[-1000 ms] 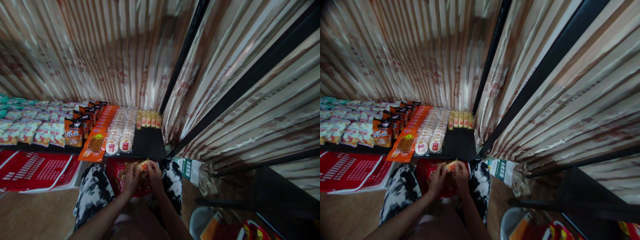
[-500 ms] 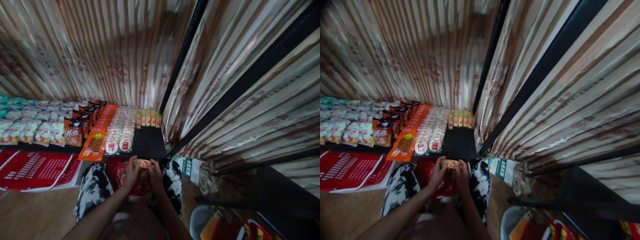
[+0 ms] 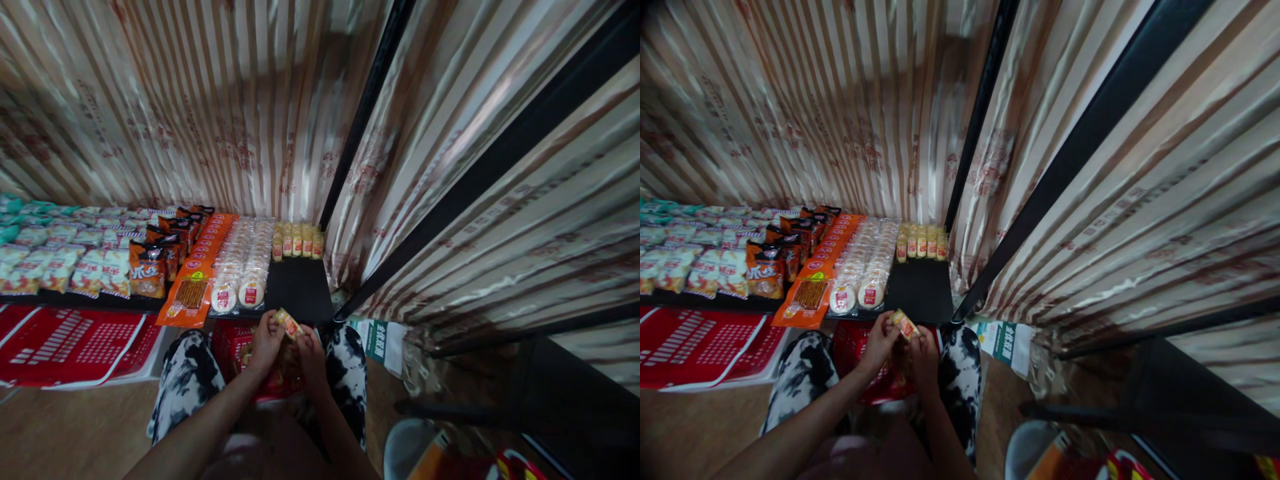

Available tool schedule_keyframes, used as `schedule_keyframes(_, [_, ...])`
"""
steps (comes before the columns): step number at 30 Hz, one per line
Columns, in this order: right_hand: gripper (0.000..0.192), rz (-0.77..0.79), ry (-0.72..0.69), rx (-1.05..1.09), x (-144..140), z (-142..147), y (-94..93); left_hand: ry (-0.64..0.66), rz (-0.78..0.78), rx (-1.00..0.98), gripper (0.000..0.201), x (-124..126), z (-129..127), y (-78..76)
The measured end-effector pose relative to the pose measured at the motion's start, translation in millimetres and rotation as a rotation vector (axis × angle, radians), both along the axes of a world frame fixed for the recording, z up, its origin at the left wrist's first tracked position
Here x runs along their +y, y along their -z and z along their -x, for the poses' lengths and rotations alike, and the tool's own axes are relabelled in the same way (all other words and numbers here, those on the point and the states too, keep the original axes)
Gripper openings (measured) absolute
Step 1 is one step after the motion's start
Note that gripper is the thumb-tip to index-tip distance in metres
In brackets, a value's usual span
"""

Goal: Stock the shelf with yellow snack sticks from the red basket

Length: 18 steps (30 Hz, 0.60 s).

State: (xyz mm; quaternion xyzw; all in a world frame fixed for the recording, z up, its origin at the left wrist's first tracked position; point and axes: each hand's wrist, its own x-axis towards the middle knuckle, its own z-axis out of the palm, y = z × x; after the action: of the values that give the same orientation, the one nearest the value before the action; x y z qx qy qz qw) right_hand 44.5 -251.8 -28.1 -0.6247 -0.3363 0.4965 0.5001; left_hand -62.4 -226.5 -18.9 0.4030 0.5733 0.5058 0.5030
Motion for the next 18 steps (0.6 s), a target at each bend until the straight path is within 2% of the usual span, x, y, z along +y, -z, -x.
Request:
schedule_keyframes(6, [0.028, -0.062, -0.055, -0.14, 1.1, 1.3, -1.8, -0.049, -0.011, 0.115, 0.038, 9.8, -3.7, 5.5])
schedule_keyframes(11, [0.028, -0.13, -0.1, -0.305, 4.9, -0.4, 3.0, -0.029, -0.037, 0.196, 0.036, 16.6, -4.4, 4.8])
schedule_keyframes(18, [0.029, -0.323, -0.081, -0.873, 8.7, -3.6, -7.1, 0.009, -0.083, 0.304, 0.034, 22.5, -5.7, -13.3])
